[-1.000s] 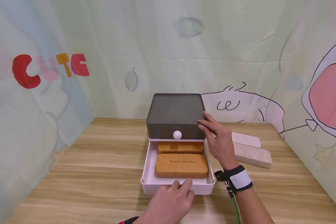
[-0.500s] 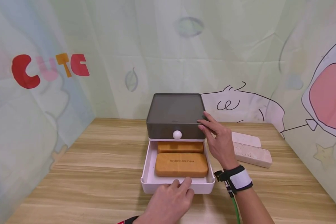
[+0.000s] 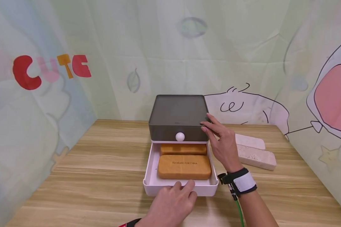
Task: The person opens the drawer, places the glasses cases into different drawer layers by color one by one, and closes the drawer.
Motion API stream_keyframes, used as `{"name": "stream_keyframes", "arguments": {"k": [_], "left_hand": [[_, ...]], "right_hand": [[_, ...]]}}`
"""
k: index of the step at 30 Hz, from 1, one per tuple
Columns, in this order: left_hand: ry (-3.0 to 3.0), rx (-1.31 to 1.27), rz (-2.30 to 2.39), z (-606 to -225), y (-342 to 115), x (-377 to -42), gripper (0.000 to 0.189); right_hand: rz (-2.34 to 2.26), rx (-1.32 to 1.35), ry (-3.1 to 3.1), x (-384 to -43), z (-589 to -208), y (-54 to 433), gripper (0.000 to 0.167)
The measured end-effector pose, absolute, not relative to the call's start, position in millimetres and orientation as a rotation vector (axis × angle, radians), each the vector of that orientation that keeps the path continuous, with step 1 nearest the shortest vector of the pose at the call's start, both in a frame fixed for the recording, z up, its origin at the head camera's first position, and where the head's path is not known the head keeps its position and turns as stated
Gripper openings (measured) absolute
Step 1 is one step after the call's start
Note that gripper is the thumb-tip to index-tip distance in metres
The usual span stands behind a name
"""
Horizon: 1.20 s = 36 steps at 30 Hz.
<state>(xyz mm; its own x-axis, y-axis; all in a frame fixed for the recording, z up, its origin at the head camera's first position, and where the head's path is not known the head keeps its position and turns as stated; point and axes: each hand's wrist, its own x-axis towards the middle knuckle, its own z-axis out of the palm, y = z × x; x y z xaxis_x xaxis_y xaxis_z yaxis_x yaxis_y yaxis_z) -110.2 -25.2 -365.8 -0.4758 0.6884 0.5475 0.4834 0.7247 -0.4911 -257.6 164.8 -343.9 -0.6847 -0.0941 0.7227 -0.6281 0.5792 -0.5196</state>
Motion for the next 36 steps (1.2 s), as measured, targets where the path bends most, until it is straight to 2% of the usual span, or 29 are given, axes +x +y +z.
{"name": "stream_keyframes", "arguments": {"k": [36], "left_hand": [[-2.207, -0.889, 0.328, -362.1, -28.1, -115.0, 0.009]], "right_hand": [[1.07, 0.584, -2.139, -257.7, -344.7, 164.4, 0.024]]}}
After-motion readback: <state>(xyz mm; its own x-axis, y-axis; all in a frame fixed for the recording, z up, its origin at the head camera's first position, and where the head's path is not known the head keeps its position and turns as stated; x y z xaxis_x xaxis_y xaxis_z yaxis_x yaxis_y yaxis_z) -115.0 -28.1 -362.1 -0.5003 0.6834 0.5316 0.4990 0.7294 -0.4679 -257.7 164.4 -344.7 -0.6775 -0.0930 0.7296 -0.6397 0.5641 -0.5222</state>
